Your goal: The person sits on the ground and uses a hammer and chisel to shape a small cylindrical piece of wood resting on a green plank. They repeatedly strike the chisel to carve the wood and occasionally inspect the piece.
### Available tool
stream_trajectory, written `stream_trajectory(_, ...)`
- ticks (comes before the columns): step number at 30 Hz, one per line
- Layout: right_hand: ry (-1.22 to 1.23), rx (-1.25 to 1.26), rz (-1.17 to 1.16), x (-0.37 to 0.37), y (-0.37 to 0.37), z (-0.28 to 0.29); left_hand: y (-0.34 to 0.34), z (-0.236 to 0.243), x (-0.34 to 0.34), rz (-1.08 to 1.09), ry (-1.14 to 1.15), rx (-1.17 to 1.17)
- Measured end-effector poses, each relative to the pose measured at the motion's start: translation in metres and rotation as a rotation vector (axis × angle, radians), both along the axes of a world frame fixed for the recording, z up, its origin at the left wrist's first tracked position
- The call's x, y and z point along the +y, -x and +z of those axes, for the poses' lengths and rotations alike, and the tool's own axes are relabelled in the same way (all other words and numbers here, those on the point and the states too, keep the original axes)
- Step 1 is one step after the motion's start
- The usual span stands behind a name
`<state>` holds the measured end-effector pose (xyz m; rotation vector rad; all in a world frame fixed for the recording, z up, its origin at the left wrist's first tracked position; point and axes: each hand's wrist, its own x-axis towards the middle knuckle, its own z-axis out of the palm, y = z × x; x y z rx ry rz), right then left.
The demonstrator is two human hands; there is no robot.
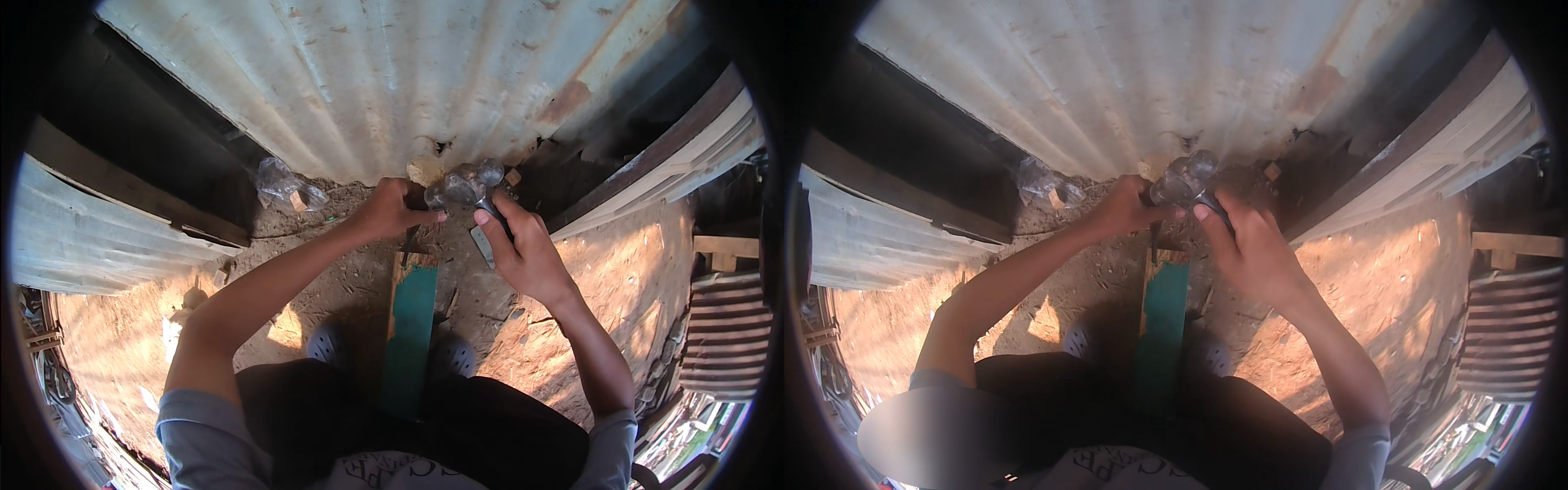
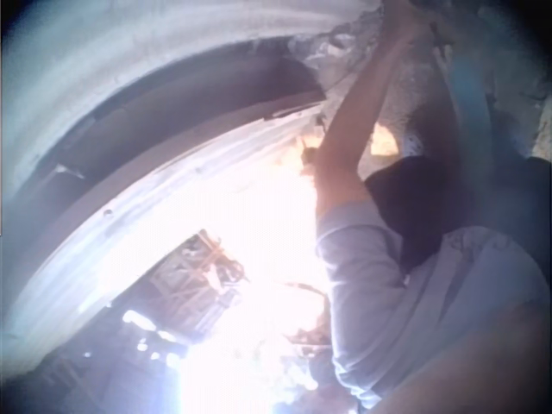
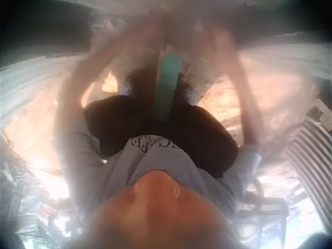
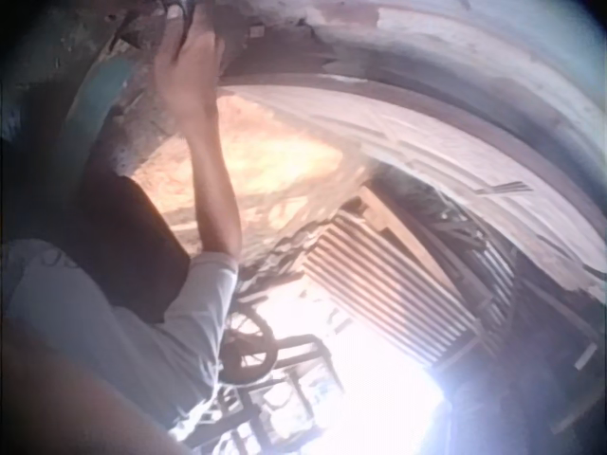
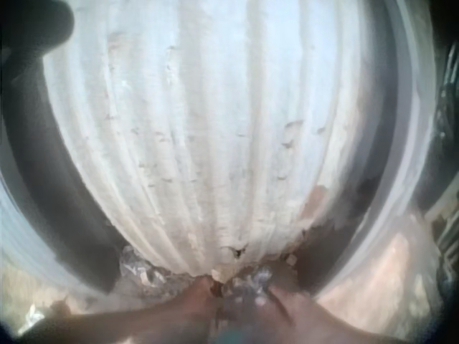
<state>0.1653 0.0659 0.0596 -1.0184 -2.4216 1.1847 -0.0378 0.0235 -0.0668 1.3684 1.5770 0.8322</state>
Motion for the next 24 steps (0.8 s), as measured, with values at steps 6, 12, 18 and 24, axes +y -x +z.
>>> stream_trajectory(6,-0.004,0.067,-0.024,0.010,0.014,0.003,0.000,-0.024,0.016,0.199,-0.122,-0.195)
stream_trajectory(12,0.052,0.050,-0.013,0.017,0.026,0.006,0.012,-0.041,0.026,0.267,-0.031,-0.222)
stream_trajectory(18,0.021,0.105,-0.016,0.027,0.030,-0.007,0.013,-0.048,0.037,0.207,0.027,-0.212)
stream_trajectory(24,0.020,0.127,-0.015,0.031,0.035,-0.007,0.018,-0.065,0.047,0.159,-0.008,-0.230)
